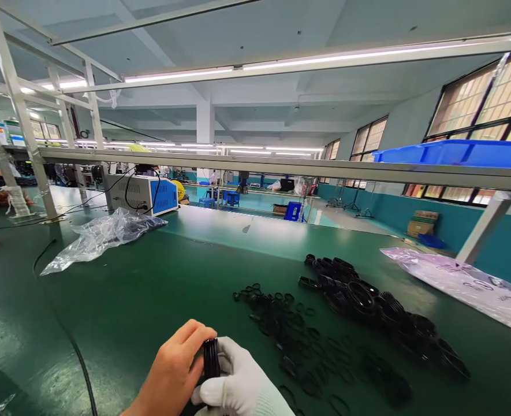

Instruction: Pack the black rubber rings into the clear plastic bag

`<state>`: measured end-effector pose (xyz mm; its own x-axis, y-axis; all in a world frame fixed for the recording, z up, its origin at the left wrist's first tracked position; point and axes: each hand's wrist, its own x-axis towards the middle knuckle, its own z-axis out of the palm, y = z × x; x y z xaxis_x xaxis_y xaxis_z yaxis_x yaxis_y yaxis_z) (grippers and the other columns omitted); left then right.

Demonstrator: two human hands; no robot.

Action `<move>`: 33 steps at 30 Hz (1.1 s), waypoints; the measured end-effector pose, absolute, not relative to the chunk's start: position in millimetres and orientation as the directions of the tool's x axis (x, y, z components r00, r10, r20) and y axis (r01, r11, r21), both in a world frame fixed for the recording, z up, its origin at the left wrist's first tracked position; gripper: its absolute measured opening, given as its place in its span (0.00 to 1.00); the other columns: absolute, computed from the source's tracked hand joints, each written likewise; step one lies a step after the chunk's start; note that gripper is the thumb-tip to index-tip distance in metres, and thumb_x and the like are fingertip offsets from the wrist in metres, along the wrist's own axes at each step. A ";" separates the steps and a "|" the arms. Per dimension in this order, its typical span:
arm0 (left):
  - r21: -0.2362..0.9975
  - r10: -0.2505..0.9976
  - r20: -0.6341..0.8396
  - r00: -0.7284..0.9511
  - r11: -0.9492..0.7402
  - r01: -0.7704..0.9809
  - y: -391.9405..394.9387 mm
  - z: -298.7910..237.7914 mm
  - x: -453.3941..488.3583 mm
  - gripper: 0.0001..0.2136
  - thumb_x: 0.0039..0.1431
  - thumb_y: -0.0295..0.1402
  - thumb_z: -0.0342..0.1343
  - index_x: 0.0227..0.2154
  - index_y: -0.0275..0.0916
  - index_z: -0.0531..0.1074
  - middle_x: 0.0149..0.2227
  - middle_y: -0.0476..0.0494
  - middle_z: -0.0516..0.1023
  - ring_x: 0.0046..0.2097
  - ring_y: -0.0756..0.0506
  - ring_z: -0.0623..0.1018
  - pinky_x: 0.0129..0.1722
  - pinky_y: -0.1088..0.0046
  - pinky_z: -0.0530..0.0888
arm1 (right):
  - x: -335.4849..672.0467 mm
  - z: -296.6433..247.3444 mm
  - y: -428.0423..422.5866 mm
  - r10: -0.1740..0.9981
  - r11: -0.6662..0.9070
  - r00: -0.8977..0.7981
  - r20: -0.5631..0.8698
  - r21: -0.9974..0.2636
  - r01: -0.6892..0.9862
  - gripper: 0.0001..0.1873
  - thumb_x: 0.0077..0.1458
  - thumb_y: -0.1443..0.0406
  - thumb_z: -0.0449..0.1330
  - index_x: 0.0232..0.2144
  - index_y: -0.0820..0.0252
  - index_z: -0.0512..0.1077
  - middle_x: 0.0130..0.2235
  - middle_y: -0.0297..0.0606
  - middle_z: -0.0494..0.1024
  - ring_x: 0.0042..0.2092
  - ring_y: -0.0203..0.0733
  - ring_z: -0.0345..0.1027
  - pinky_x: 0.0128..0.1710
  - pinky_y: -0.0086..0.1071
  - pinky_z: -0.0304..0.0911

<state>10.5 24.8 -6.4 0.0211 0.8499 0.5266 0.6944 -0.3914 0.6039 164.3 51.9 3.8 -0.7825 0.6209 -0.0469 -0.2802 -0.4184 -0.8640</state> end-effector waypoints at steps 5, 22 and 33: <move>0.667 0.837 0.546 -0.040 -0.405 0.626 31.2 -19.2 13.1 0.16 0.50 0.19 0.45 0.33 0.41 0.74 0.30 0.49 0.72 0.31 0.51 0.73 0.31 0.79 0.69 | 164.4 1.8 53.4 0.576 -0.458 -0.816 -0.047 -0.846 -0.274 0.26 0.41 0.68 0.67 0.45 0.61 0.66 0.40 0.37 0.68 0.37 0.39 0.68 0.34 0.32 0.64; 0.987 0.884 0.099 0.457 -0.028 -0.160 39.6 12.1 -28.7 0.23 0.44 0.32 0.61 0.47 0.39 0.71 0.45 0.42 0.75 0.45 0.42 0.73 0.45 0.67 0.68 | 167.5 5.1 52.7 0.359 -0.771 -0.932 -0.043 -0.577 -0.270 0.27 0.47 0.55 0.57 0.44 0.73 0.68 0.45 0.49 0.72 0.41 0.43 0.70 0.42 0.33 0.60; 0.969 0.986 0.166 0.014 -0.166 0.181 50.3 -2.0 -25.2 0.16 0.57 0.40 0.51 0.44 0.38 0.72 0.46 0.41 0.76 0.47 0.43 0.75 0.48 0.66 0.71 | 162.8 9.3 49.5 0.765 -0.371 -0.625 -0.157 -0.900 -0.228 0.21 0.36 0.65 0.65 0.35 0.60 0.64 0.38 0.36 0.69 0.30 0.33 0.66 0.26 0.27 0.58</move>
